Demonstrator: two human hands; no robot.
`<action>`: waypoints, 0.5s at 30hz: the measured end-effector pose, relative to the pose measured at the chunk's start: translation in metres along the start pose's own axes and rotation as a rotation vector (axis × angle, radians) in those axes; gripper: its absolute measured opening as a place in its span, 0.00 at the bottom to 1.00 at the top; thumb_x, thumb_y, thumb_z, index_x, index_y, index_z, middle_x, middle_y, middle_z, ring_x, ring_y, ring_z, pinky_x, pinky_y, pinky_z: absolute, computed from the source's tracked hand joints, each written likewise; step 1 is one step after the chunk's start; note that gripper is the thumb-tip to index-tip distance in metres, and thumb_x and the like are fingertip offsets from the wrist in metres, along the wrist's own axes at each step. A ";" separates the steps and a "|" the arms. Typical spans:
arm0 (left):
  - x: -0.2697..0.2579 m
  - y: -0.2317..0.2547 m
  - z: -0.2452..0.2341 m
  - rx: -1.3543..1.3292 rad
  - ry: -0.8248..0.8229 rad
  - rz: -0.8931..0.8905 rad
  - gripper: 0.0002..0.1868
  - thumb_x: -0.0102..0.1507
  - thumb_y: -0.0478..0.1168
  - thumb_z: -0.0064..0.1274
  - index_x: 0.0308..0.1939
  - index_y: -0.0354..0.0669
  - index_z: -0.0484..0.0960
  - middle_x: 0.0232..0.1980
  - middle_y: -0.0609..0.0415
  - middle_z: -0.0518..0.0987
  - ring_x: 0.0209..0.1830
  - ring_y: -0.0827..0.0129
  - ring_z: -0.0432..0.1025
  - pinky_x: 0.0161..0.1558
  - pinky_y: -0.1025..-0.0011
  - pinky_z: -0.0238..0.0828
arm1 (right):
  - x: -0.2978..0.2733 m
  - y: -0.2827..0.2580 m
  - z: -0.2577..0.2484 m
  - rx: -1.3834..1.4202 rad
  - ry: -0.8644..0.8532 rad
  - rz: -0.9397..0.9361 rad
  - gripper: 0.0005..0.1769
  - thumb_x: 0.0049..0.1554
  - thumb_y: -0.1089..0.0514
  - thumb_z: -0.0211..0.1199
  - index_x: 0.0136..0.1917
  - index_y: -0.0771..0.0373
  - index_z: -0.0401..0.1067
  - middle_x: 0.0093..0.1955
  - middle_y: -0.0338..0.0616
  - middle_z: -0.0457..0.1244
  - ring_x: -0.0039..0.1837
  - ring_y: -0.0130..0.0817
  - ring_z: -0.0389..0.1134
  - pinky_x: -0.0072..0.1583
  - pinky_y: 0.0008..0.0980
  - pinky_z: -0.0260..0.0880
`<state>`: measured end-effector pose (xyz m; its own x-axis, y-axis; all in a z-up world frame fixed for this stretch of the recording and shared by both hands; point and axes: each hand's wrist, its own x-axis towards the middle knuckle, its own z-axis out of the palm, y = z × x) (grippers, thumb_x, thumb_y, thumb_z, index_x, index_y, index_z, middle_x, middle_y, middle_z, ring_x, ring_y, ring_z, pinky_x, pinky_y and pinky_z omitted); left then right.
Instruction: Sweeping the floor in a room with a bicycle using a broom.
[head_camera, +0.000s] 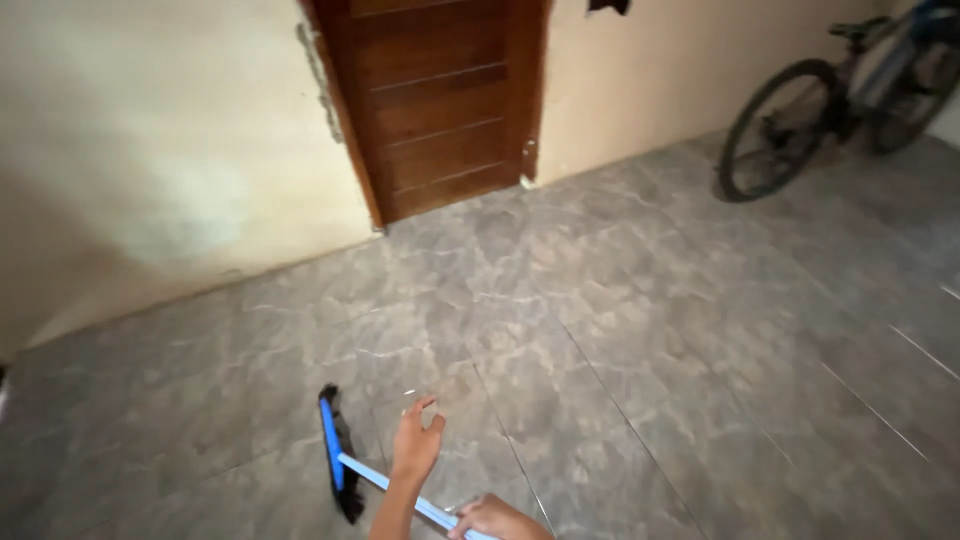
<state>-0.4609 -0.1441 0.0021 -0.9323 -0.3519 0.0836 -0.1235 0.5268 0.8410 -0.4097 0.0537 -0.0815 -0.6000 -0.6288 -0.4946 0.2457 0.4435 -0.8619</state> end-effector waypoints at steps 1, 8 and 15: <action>0.006 0.011 -0.008 0.012 -0.015 -0.071 0.24 0.60 0.45 0.55 0.61 0.51 0.78 0.62 0.43 0.78 0.60 0.48 0.73 0.61 0.60 0.67 | 0.002 -0.023 -0.009 0.191 -0.068 0.032 0.12 0.51 0.54 0.74 0.45 0.62 0.79 0.40 0.37 0.69 0.47 0.25 0.69 0.53 0.25 0.64; 0.047 -0.012 0.051 0.040 0.050 -0.224 0.22 0.59 0.44 0.56 0.58 0.53 0.80 0.59 0.46 0.80 0.60 0.52 0.75 0.61 0.62 0.69 | 0.049 0.078 -0.194 0.836 -0.160 0.345 0.07 0.62 0.60 0.67 0.44 0.65 0.73 0.31 0.37 0.60 0.33 0.28 0.63 0.37 0.27 0.63; 0.085 0.040 0.141 -0.040 0.073 -0.073 0.20 0.59 0.41 0.56 0.56 0.48 0.82 0.62 0.45 0.79 0.65 0.52 0.71 0.64 0.63 0.65 | -0.033 0.187 -0.412 0.854 0.015 0.400 0.11 0.58 0.60 0.68 0.39 0.65 0.69 0.28 0.39 0.58 0.30 0.30 0.60 0.35 0.29 0.61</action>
<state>-0.5934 -0.0437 -0.0321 -0.8941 -0.4440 0.0586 -0.1752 0.4671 0.8667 -0.6576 0.4204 -0.1803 -0.3582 -0.5203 -0.7752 0.9069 0.0033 -0.4214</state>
